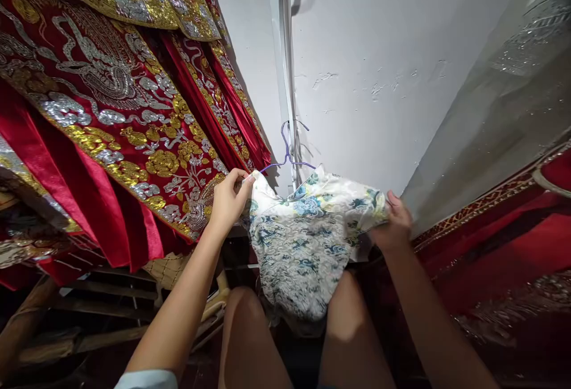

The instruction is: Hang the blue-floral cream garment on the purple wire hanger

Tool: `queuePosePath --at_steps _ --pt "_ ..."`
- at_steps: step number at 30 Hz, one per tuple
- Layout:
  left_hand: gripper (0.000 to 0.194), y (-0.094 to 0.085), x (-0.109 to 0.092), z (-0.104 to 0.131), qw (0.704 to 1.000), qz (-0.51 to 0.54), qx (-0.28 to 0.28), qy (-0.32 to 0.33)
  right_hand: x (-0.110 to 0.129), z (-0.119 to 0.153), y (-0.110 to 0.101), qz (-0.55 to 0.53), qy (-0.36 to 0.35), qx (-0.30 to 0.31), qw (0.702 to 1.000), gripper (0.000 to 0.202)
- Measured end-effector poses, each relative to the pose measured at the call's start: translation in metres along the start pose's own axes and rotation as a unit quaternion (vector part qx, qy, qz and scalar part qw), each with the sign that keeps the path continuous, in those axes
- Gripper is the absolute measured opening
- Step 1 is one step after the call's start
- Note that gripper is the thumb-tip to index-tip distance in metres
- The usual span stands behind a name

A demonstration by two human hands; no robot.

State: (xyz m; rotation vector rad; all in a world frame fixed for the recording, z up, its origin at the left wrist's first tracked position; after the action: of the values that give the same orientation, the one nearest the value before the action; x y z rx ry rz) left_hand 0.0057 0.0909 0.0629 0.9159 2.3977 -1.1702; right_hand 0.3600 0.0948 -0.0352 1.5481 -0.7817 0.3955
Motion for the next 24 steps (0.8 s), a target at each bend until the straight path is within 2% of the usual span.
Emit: queuePosePath --at_steps 3,5,7,9,11,13,14,15,17,20,22,24 --pt "0.025 0.003 -0.011 -0.009 1.0 -0.019 -0.013 0.02 0.025 -0.003 0.021 -0.01 -0.012 0.016 1.0 0.028" --pt "0.025 0.006 -0.013 -0.016 0.999 -0.025 -0.016 0.012 0.038 0.004 0.052 0.022 -0.025 0.086 0.996 0.045" --pt "0.019 0.01 -0.007 -0.02 1.0 -0.01 -0.014 -0.016 0.039 0.018 0.083 0.127 -0.008 0.181 0.975 0.062" --pt "0.023 0.015 0.003 -0.019 0.997 0.044 -0.023 -0.054 0.033 0.036 0.101 0.241 0.029 0.264 0.934 0.068" --pt "0.041 0.02 0.015 -0.012 0.985 0.131 -0.053 -0.095 0.023 0.055 0.107 0.308 0.071 0.353 0.88 0.065" --pt "0.055 0.027 0.022 -0.001 0.968 0.202 -0.079 -0.124 0.015 0.07 0.107 0.336 0.073 0.446 0.827 0.061" --pt "0.059 0.031 0.021 0.004 0.962 0.221 -0.086 -0.132 0.01 0.075 0.106 0.358 0.049 0.475 0.802 0.059" --pt "0.061 0.036 0.017 0.008 0.959 0.237 -0.082 -0.134 0.004 0.078 0.104 0.391 0.011 0.483 0.784 0.06" --pt "0.065 0.049 0.0 0.015 0.943 0.297 -0.041 -0.143 -0.01 0.077 0.098 0.479 -0.086 0.429 0.761 0.076" --pt "0.067 0.077 -0.041 0.023 0.888 0.418 0.089 -0.17 -0.041 0.08 0.091 0.601 -0.197 0.362 0.684 0.115" --pt "0.069 0.092 -0.066 0.029 0.853 0.46 0.174 -0.174 -0.055 0.084 0.086 0.63 -0.259 0.34 0.648 0.118" --pt "0.069 0.102 -0.08 0.035 0.834 0.474 0.231 -0.164 -0.056 0.085 0.075 0.63 -0.306 0.299 0.648 0.109"
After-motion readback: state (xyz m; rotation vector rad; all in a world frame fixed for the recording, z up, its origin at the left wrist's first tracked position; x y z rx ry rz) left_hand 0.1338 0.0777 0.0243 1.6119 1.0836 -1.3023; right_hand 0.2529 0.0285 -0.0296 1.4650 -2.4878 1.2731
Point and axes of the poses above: each hand's wrist, its own z-axis away from the middle knuckle, its own y-axis out of the palm, x = y × z, the point moved 5 cm from there along -z, towards the middle knuckle, and after that the axes turned 2 degrees about x, right-handed, at the moved point
